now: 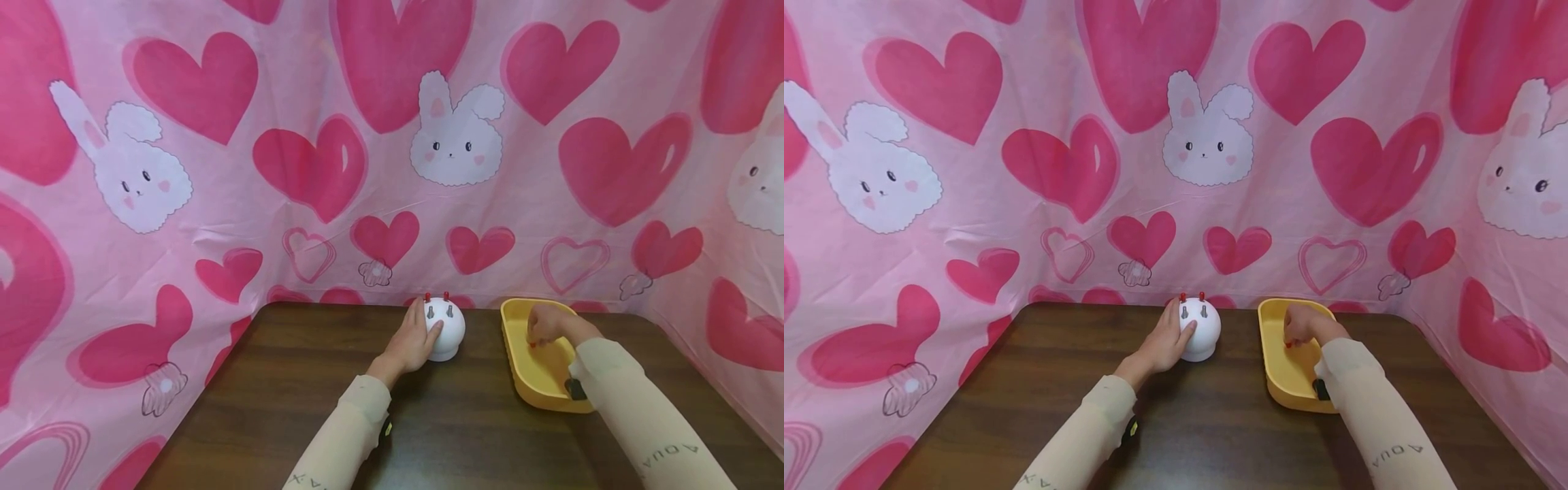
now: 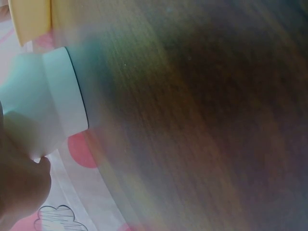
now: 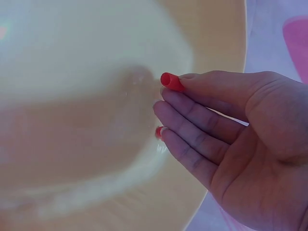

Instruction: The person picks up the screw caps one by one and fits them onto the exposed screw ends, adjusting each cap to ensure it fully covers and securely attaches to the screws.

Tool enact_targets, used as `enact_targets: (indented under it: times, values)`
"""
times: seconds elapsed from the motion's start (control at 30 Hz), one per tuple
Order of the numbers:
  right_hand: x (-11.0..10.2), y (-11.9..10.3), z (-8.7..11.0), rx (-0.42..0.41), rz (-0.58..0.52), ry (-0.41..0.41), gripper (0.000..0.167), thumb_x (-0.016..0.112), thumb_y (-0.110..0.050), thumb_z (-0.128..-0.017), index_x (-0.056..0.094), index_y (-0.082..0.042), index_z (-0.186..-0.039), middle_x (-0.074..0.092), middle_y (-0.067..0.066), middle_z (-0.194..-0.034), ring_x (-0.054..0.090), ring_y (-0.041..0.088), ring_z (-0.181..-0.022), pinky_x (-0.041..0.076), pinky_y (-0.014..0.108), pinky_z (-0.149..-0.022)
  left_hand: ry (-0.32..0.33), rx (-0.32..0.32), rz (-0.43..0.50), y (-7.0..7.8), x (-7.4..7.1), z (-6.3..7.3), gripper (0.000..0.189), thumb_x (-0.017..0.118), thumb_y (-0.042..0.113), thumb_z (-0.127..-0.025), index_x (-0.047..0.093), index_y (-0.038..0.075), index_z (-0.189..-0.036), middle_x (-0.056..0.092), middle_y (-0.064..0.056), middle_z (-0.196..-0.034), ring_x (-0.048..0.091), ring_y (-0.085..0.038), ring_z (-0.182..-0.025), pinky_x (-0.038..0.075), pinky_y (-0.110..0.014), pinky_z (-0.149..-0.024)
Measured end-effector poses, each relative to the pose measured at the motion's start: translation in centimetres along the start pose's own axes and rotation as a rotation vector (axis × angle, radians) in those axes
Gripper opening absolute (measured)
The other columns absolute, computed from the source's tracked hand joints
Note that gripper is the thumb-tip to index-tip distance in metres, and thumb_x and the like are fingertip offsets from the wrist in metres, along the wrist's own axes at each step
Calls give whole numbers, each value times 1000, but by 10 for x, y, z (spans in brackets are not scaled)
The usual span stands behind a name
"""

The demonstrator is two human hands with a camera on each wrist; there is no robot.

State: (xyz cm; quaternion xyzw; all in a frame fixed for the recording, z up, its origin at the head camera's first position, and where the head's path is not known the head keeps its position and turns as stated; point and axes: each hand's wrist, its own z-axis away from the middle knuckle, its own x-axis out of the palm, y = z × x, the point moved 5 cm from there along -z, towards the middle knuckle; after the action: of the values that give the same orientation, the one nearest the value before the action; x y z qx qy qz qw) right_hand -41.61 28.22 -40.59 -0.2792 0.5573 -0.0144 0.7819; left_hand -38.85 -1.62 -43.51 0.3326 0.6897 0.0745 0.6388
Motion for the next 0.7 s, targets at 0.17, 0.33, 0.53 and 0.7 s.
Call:
enact_targets:
  times: [0.17, 0.33, 0.53, 0.7]
  values:
    - [-2, -5, 2, -17, 12, 29, 13, 67, 3, -85, 71, 5, -73, 71, 9, -68, 66, 16, -63, 50, 23, -55, -6, -1, 4, 1, -1, 1, 84, 36, 54, -107, 4, 1, -163, 11, -16, -170, 16, -30, -157, 27, -45, -122]
    - [-4, -8, 2, -31, 25, 62, 12, 68, 2, -82, 71, 4, -71, 71, 7, -67, 66, 16, -62, 49, 23, -54, -3, 1, 0, 1, -1, 2, 84, 37, 54, -106, 5, 0, -163, 11, -17, -170, 17, -31, -156, 28, -46, -122]
    - [-4, -8, 3, -43, 20, 81, 9, 67, 1, -80, 70, 3, -72, 71, 7, -67, 66, 16, -62, 48, 24, -54, 2, -2, 11, 0, 1, 1, 84, 38, 54, -107, 6, 0, -163, 12, -17, -170, 17, -30, -156, 28, -46, -122]
    - [-6, -9, 5, -61, 5, 96, 8, 68, 2, -79, 70, 4, -72, 70, 9, -66, 65, 18, -61, 47, 25, -53, 3, -3, 3, -1, 3, -1, 84, 36, 54, -107, 4, 1, -163, 11, -16, -170, 16, -29, -157, 27, -45, -122]
